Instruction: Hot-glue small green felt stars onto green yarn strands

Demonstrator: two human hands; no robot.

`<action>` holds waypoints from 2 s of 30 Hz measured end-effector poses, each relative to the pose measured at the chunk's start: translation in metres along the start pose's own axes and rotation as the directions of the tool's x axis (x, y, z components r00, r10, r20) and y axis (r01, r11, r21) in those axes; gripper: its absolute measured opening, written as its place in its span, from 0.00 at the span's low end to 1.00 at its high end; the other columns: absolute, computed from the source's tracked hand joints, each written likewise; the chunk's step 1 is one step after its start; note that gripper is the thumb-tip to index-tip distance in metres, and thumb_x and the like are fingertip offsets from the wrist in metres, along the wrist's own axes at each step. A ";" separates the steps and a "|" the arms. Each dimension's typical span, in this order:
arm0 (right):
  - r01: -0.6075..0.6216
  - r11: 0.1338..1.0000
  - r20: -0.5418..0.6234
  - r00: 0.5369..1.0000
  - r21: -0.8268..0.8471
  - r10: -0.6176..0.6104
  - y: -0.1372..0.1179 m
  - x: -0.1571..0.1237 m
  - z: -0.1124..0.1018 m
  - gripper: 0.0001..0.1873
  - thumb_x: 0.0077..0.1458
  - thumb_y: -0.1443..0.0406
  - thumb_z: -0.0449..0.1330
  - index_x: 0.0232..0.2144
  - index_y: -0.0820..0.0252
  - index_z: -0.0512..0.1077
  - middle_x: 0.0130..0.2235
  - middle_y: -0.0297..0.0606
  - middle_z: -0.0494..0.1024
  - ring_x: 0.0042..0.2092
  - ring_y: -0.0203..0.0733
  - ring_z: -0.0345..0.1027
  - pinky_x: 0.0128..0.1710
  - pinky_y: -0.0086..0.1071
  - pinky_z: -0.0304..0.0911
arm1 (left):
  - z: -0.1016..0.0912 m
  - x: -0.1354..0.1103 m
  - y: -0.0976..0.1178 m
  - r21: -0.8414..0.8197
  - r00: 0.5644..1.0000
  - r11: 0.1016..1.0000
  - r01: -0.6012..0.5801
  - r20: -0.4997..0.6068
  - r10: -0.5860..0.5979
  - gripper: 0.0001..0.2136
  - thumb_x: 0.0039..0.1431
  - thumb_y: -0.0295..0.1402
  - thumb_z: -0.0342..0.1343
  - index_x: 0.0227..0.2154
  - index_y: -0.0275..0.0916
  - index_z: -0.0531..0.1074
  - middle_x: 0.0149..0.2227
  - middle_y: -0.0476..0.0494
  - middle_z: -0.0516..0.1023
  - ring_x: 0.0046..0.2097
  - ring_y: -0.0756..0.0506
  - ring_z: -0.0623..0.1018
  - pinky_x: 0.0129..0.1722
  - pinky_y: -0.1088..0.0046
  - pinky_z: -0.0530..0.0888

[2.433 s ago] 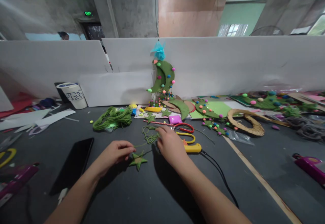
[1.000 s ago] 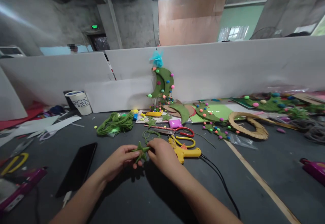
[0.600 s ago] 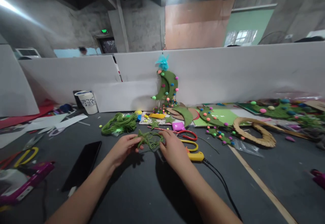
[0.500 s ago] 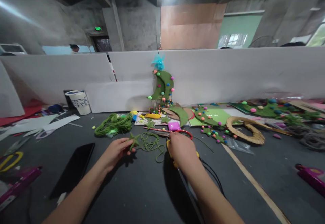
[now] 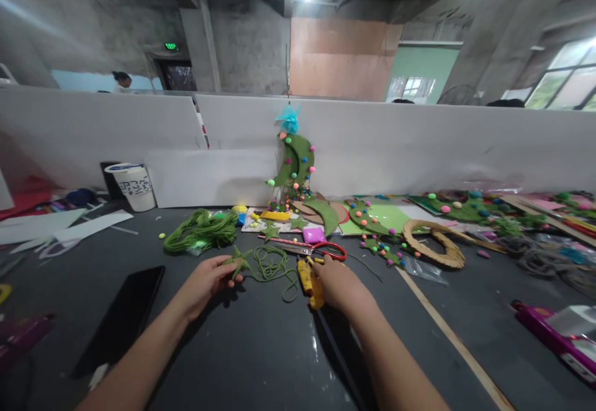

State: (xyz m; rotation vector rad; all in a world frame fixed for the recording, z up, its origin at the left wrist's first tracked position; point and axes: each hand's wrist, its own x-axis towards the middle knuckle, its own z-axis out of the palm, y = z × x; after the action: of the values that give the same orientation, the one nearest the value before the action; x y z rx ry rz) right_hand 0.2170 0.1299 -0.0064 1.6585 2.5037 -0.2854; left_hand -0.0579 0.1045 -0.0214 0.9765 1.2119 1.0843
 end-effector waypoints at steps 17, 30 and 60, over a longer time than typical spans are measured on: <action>0.252 0.539 -0.305 0.952 0.804 0.009 -0.043 -0.020 -0.001 0.14 0.52 0.56 0.55 0.38 0.56 0.71 0.37 0.37 0.75 0.39 0.45 0.68 0.39 0.37 0.64 | 0.015 -0.011 0.004 0.018 0.993 0.999 -0.038 0.115 0.036 0.11 0.44 0.33 0.61 0.31 0.33 0.77 0.31 0.38 0.78 0.30 0.47 0.75 0.30 0.74 0.68; 0.350 0.818 -0.517 0.853 0.457 -0.076 -0.061 -0.027 0.009 0.13 0.54 0.57 0.51 0.27 0.55 0.72 0.27 0.38 0.73 0.30 0.43 0.67 0.30 0.36 0.64 | 0.023 -0.015 0.005 -0.005 0.995 1.000 -0.018 0.097 0.018 0.08 0.47 0.32 0.59 0.29 0.32 0.76 0.27 0.41 0.76 0.29 0.50 0.72 0.31 0.75 0.68; 0.342 0.717 -0.481 0.876 0.607 -0.011 -0.059 -0.020 0.026 0.08 0.51 0.59 0.55 0.28 0.56 0.72 0.24 0.34 0.70 0.25 0.37 0.63 0.22 0.30 0.63 | 0.025 -0.016 0.004 0.056 0.993 0.997 -0.050 0.109 0.043 0.10 0.46 0.34 0.60 0.30 0.32 0.77 0.25 0.41 0.76 0.27 0.49 0.71 0.30 0.74 0.67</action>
State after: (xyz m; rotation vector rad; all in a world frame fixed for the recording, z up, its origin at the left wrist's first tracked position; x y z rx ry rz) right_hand 0.1701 0.0840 -0.0223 1.8604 3.1765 -1.0878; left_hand -0.0339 0.0898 -0.0112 1.0998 1.1433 1.0237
